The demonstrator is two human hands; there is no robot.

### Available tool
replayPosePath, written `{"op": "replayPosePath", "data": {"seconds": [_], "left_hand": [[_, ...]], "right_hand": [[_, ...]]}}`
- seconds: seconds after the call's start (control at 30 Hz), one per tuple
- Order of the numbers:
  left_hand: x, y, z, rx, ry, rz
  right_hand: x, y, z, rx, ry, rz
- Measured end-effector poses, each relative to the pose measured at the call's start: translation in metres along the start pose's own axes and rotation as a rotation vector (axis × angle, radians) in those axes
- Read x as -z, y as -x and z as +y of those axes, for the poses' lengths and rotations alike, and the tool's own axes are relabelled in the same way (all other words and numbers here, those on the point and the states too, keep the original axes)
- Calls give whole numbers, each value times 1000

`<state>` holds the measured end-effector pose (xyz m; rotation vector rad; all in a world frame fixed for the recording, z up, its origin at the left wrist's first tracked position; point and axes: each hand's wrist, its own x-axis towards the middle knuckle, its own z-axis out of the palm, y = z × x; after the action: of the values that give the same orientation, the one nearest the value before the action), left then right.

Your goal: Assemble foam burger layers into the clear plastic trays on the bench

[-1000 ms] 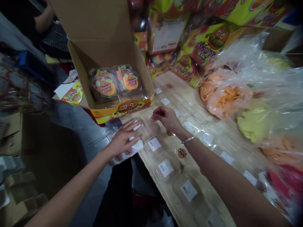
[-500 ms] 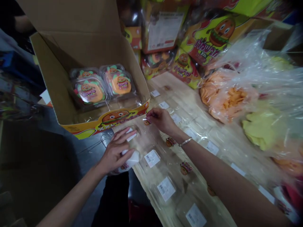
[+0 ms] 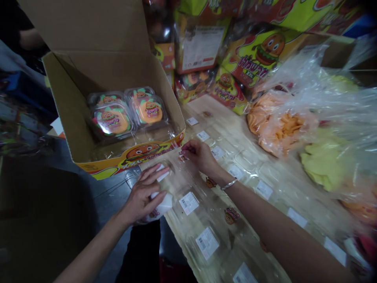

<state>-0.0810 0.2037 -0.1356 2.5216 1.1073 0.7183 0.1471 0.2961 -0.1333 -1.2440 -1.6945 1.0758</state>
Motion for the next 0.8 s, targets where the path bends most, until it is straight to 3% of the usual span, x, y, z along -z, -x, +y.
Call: {"op": "replayPosePath", "data": {"seconds": [0.27,0.4,0.53,0.63,0.73,0.8], "left_hand": [[-1,2,-1,5,-9,-2],[-2,2,-2,4,-3,-27],[4,4,1,21,-44,-54],[20,7,14,26,-52,-46],[40,8,49,45,64,-33],[48,9,83,152,190,-17]], "right_hand": [[-8,18,-34,65,765,60],[-10,16,-38,92,921,21],[-1,22,-43,117,911,-29],[10,49,-60,169,815,0],[15,100,-85,157,531,-43],[13,141,-100,39,281,-158]]}}
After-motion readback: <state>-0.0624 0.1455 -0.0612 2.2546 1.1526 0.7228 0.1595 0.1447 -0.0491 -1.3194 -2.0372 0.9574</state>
